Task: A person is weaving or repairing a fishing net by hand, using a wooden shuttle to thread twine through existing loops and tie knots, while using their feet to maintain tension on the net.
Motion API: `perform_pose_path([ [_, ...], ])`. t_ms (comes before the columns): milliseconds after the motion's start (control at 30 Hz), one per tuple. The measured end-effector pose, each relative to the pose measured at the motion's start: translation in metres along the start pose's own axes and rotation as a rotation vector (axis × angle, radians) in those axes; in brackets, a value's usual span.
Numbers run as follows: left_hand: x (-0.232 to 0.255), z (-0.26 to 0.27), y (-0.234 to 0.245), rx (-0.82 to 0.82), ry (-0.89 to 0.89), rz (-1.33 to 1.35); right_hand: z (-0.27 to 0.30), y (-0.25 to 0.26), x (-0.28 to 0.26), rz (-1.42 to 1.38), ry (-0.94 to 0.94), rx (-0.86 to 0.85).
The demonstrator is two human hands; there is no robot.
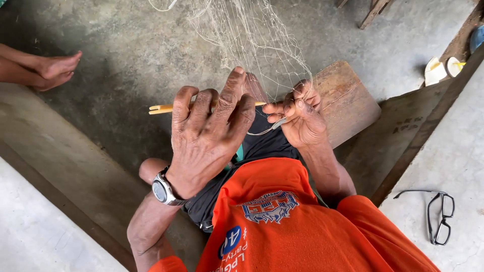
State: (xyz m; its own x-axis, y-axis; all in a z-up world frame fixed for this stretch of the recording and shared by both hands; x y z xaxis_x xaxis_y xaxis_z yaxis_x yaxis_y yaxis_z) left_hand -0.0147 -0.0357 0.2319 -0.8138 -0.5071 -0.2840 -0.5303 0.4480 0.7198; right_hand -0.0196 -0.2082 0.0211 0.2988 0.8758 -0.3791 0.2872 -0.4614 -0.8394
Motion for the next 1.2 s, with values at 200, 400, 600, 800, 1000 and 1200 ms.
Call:
perform_pose_path([
  [200, -0.003, 0.008, -0.006, -0.071, 0.033, 0.052, 0.002, 0.004, 0.004, 0.088, 0.015, 0.035],
  [400, -0.006, 0.018, -0.010, -0.095, 0.086, 0.078, 0.000, -0.005, 0.006, 0.216, 0.009, 0.035],
  [600, -0.007, 0.024, -0.011, -0.108, 0.090, 0.115, 0.000, -0.005, 0.005, 0.315, 0.007, 0.022],
  [800, -0.005, 0.022, -0.010, -0.101, 0.081, 0.132, -0.005, -0.014, 0.004, 0.374, 0.013, 0.031],
  [1000, 0.000, 0.035, -0.025, -0.138, 0.071, 0.421, -0.002, -0.008, 0.006, 0.363, -0.010, 0.064],
  [1200, 0.004, 0.050, -0.032, -0.134, 0.097, 0.582, -0.001, -0.007, 0.007, 0.317, -0.014, 0.073],
])
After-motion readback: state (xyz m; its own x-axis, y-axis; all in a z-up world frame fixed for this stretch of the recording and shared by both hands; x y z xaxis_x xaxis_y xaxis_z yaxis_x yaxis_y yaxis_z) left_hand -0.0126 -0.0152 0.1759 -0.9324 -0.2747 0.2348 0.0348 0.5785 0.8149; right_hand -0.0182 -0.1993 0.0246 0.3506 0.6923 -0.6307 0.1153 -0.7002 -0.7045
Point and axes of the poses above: each hand's wrist, its own z-axis away from the middle knuckle, its own y-axis out of the back of the hand, x = y × z, the point moved 7 cm from there along -z, towards the middle knuckle, and after that the axes turned 3 degrees about -x, right-handed, at the moved point
